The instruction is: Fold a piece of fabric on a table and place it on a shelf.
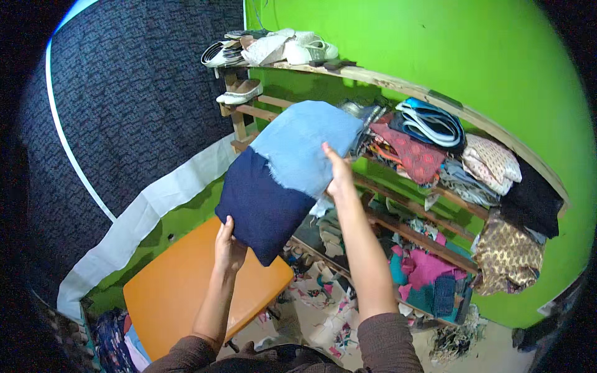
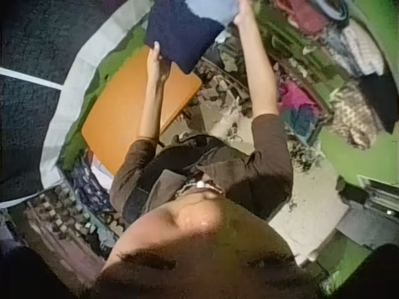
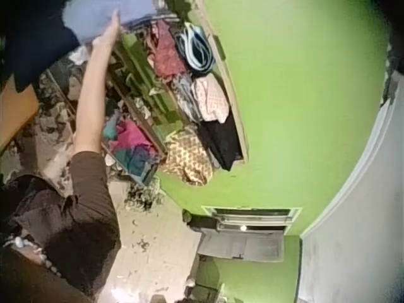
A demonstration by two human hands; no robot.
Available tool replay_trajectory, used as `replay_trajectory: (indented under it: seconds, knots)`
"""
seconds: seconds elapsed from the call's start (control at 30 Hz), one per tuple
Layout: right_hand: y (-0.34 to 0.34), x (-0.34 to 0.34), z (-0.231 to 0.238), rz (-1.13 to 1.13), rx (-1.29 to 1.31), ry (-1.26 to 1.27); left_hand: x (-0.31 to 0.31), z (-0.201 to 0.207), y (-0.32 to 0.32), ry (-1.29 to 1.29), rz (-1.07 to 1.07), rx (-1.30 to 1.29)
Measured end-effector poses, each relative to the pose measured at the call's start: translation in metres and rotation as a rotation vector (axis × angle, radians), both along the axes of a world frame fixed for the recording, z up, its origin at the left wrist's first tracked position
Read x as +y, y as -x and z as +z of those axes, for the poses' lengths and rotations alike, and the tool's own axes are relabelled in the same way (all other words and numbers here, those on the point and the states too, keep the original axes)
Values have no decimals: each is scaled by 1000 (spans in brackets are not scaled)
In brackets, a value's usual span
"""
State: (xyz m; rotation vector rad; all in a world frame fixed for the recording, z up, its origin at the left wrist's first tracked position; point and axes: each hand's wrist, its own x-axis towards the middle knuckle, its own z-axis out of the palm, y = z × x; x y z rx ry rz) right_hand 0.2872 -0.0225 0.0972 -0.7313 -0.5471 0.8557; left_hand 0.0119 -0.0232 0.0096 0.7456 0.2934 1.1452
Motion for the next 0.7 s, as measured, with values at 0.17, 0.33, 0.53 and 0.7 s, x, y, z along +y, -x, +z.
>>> replay_trajectory:
  seconds: [0.17, 0.33, 0.53, 0.7]
  knots:
    - [-66, 44, 34, 34, 16, -128, 28, 59, -51, -56, -39, 15]
    - [-110, 66, 60, -71, -76, -93, 53, 91, -97, -46, -169, -100]
    - [-149, 78, 48, -133, -160, 98, 70, 84, -118, 87, -261, -69]
    - [-165, 93, 63, -238, -153, 37, 83, 99, -137, 123, -267, -133]
